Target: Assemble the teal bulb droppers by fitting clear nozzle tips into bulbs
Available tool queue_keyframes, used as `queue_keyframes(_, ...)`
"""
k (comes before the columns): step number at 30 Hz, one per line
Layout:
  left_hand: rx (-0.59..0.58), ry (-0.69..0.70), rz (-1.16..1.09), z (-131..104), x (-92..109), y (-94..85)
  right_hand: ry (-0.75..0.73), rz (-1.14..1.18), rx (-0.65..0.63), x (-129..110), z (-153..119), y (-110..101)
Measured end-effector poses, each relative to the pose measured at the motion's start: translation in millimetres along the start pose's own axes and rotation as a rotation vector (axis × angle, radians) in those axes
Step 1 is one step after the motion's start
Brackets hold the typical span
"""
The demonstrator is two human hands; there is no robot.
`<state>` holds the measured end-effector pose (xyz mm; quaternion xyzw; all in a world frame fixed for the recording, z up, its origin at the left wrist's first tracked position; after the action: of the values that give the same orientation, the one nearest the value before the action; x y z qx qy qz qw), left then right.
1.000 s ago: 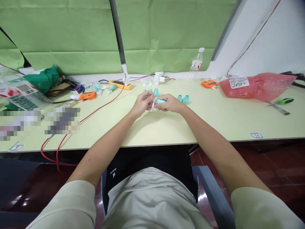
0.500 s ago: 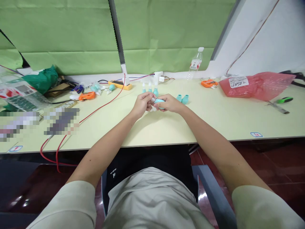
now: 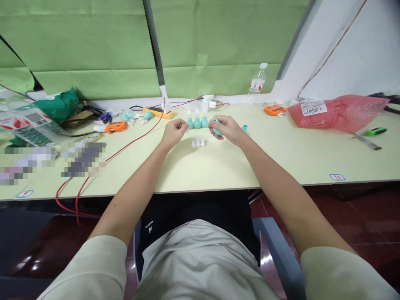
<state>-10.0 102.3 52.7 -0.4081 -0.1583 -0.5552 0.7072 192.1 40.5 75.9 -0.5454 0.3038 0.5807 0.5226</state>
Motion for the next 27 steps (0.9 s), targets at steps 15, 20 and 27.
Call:
queue_keyframes(15, -0.364, -0.088, 0.119, -13, -21, 38.3, 0.095, -0.053, 0.050, 16, 5, -5)
queue_keyframes(20, -0.395, -0.117, 0.150, -16, -20, 40.7, 0.101, -0.062, 0.052, 17, 6, -6)
queue_keyframes(27, -0.411, -0.085, 0.142, -16, -21, 43.2, 0.111, -0.056, 0.072, 15, 5, -9)
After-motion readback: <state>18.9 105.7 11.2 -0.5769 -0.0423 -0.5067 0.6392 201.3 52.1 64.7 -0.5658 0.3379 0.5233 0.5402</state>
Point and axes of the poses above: each hand's wrist, its own z-axis towards the middle knuckle, its own y-axis out of the palm, x = y × z, the point moved 9 cm from there along z, towards the middle knuckle, and after that the axes turned 10 degrees about y, right-handed, at the moved point
